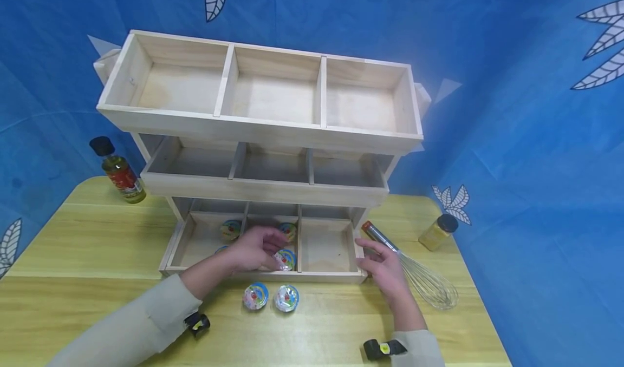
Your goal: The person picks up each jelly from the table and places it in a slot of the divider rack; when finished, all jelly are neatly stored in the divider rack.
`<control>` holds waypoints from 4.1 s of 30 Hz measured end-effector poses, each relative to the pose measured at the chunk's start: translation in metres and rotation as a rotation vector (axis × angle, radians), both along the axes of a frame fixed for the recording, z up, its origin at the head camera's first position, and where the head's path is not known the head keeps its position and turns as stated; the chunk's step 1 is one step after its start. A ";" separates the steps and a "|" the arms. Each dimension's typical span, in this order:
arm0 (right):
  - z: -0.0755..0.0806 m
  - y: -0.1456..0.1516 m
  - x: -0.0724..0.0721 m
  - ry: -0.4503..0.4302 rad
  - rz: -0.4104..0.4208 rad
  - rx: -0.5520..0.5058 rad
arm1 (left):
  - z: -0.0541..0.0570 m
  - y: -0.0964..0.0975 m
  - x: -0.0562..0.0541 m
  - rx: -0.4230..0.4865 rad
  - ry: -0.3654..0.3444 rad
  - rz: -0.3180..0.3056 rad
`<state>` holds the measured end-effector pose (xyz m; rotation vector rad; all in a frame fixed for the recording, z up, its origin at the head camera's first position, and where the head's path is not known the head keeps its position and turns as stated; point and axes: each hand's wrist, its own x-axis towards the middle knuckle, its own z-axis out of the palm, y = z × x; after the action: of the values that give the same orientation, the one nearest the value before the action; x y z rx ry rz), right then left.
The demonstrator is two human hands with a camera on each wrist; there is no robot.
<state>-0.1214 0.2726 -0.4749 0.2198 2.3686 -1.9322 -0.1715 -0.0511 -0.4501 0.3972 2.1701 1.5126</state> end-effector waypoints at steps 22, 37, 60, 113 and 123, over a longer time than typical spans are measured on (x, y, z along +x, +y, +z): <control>-0.001 0.001 0.000 -0.001 0.009 -0.027 | 0.026 -0.033 0.084 -0.074 0.438 0.343; -0.003 0.001 0.000 0.011 0.005 -0.045 | 0.000 -0.057 0.103 -0.039 0.193 0.231; -0.006 0.002 0.001 0.003 0.001 -0.037 | -0.038 -0.051 0.101 0.134 0.057 0.130; -0.004 0.001 0.000 0.007 -0.001 -0.009 | 0.020 0.018 0.070 0.378 0.181 0.064; -0.004 0.002 -0.001 0.022 0.000 -0.013 | 0.029 0.052 0.038 0.421 0.238 0.105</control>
<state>-0.1223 0.2746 -0.4793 0.1995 2.3690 -1.9590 -0.1335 0.0009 -0.4208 0.6377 2.0588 2.0815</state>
